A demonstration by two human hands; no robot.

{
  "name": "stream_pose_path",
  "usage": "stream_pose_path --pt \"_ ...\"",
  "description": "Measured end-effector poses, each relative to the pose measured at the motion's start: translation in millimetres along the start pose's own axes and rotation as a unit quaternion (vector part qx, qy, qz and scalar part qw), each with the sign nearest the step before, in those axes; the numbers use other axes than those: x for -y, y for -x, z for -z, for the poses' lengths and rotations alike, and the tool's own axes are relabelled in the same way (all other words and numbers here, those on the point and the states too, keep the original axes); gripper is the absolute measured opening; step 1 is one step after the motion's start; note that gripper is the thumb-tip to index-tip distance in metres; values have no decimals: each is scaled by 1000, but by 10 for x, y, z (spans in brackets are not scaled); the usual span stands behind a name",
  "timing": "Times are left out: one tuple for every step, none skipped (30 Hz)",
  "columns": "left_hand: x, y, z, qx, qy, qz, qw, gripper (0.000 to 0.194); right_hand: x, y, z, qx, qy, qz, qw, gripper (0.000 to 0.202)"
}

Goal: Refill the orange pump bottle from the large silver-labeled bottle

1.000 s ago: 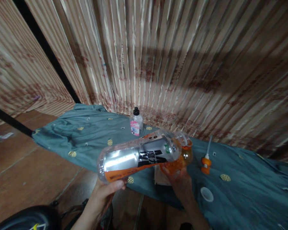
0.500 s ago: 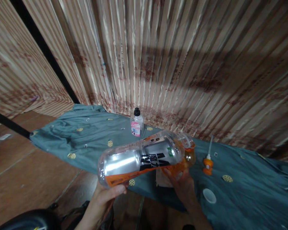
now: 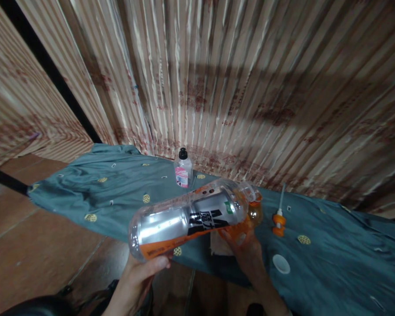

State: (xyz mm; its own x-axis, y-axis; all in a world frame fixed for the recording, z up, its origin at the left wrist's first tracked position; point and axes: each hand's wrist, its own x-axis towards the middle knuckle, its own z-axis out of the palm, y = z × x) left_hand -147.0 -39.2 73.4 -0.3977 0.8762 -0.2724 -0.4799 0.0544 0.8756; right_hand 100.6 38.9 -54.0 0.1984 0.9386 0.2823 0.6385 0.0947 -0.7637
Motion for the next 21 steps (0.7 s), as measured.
stream_pose_path --pt "-3 2 -9 -3 1 0 1000 43 -27 -11 -10 1 -4 -10 1000 97" --pt "-7 3 -19 -4 2 -1 1000 46 -53 -23 -18 5 -6 -14 1000 98" --pt "-12 5 -29 -5 3 -2 1000 52 -77 -34 -24 13 -7 -15 1000 99" --pt "-16 5 -39 -5 2 -3 1000 57 -97 -44 -27 24 -7 -12 1000 99" --pt "-19 5 -47 -3 1 -4 1000 62 -112 -52 -27 28 -8 -9 1000 97" --pt "-20 3 -52 -1 -2 -5 1000 64 -122 -56 -25 33 -8 -8 999 92" --pt "-20 0 -54 1 -4 -5 1000 62 -126 -59 -21 35 -8 -7 999 88" --pt "-19 -4 -52 4 -7 -4 1000 58 -124 -60 -16 36 -8 -8 999 85" --pt "-16 -8 -48 8 -8 -3 1000 53 -118 -60 -10 39 -11 -8 999 83" --pt "-11 -13 -43 11 -8 -2 1000 50 -108 -60 -3 42 -15 -7 999 84" --pt "-7 -17 -38 14 -6 -2 1000 49 -95 -60 3 47 -20 -6 999 86" --pt "-3 -21 -33 17 -4 -3 1000 49 -79 -60 8 50 -25 -7 998 87" --pt "1 -24 -31 21 -2 -5 1000 53 -61 -59 13 51 -29 -11 998 88" --pt "4 -26 -30 24 -1 -7 1000 59 -41 -58 17 48 -33 -19 998 88" --pt "4 -26 -32 25 0 -8 1000 66 -20 -55 20 42 -35 -30 998 88" --pt "3 -25 -35 24 1 -8 1000 73 0 -53 23 36 -38 -43 998 87" --pt "0 -23 -40 22 2 -8 1000 80 17 -50 26 32 -43 -54 997 87" --pt "-6 -21 -46 21 4 -8 1000 84 29 -48 30 29 -49 -58 997 86" --pt "-13 -18 -51 21 5 -8 1000 85 36 -46 32 29 -53 -56 997 85" --pt "-20 -17 -56 25 6 -10 1000 86 37 -45 34 29 -53 -49 997 82" --pt "-28 -16 -59 30 6 -13 999 85 31 -44 35 31 -49 -41 997 79"
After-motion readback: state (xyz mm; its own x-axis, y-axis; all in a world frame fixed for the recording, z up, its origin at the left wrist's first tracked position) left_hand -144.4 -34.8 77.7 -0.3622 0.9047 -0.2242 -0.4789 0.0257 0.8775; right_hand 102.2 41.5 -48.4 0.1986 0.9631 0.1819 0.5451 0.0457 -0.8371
